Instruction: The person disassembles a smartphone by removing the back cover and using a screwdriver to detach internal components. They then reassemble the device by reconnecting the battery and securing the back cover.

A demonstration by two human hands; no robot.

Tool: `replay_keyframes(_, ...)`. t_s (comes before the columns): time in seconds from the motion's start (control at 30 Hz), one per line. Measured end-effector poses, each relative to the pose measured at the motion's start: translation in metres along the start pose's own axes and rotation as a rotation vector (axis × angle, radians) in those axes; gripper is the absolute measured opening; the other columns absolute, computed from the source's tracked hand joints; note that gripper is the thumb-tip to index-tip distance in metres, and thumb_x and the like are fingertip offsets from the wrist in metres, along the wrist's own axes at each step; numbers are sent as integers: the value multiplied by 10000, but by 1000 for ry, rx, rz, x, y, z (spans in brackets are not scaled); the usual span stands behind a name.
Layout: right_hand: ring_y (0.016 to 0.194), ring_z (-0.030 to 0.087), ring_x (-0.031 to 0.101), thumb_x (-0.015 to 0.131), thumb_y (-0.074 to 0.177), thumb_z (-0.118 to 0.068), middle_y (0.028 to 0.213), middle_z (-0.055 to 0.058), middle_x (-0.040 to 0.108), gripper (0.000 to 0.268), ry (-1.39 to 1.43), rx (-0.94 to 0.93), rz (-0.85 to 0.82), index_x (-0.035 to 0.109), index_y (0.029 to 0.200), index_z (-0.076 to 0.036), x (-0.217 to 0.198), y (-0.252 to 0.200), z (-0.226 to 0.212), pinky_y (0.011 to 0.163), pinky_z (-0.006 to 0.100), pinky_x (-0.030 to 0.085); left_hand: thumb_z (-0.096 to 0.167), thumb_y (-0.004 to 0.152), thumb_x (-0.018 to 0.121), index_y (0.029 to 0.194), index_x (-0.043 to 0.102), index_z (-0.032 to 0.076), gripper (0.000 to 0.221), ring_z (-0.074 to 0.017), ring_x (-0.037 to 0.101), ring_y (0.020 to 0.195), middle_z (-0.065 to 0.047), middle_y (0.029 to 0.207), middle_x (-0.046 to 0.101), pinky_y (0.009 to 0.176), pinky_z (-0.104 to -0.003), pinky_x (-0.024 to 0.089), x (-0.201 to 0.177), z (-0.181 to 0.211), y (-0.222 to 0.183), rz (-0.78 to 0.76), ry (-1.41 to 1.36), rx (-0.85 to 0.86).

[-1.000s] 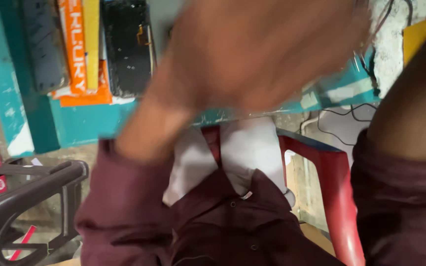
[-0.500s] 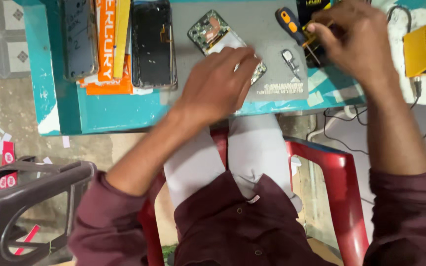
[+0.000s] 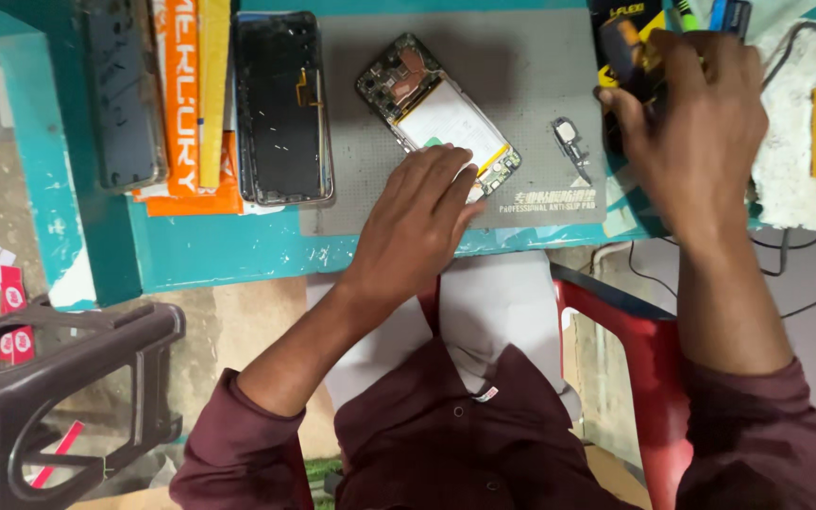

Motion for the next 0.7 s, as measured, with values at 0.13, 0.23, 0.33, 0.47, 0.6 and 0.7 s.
replay_keyframes(0.13,830,206,722,737,990,20,1017,111,749,40,580,147,-153,759,1003,-11,12,-13,-26,615,308,527,200,964,777,1241,635,-81,420,-359,555,1332,-189,1356,571,1177,-498,458,0,-1,1,-46,42,3)
replay_keyframes(0.23,850,174,700,813,973,-15,1023,97,725,142,635,102,-215,782,1111,-2,21,-34,-48,672,270,527,233,1013,745,1288,632,-65,421,-343,540,1363,-175,1379,564,1203,-497,442,5,-5,2,-63,64,-24)
replay_keyframes(0.33,868,169,709,801,1017,-4,1016,101,717,120,623,56,-167,772,1134,1,25,-42,-47,689,247,555,244,1018,718,1276,618,-74,422,-362,536,1365,-192,1380,564,1198,-506,438,12,-10,1,-125,16,-40)
replay_keyframes(0.47,821,209,678,794,1044,62,1051,133,743,62,280,172,-90,766,1082,21,14,-42,-2,659,291,507,196,1034,714,1297,612,-61,380,-358,531,1375,-185,1395,562,1201,-499,439,10,-9,1,-100,42,-15)
replay_keyframes(0.6,771,229,627,844,1038,70,1024,173,704,86,76,237,-84,765,1072,71,1,-41,38,651,325,482,183,1029,739,1286,617,-74,384,-354,544,1346,-191,1369,567,1182,-497,456,11,-8,5,-99,79,-14)
replay_keyframes(0.7,856,204,667,725,1038,100,1079,138,682,153,127,347,-72,754,1181,53,2,-51,61,693,271,515,167,973,761,1249,632,-92,400,-360,562,1308,-198,1344,583,1144,-499,476,10,-7,9,-131,86,-20)
Point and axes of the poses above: each hand's wrist, its own y-axis towards the middle knuckle, its own x-axis out of the palm, z = x × y, the point moved 10 cm from there along y, towards the middle knuckle
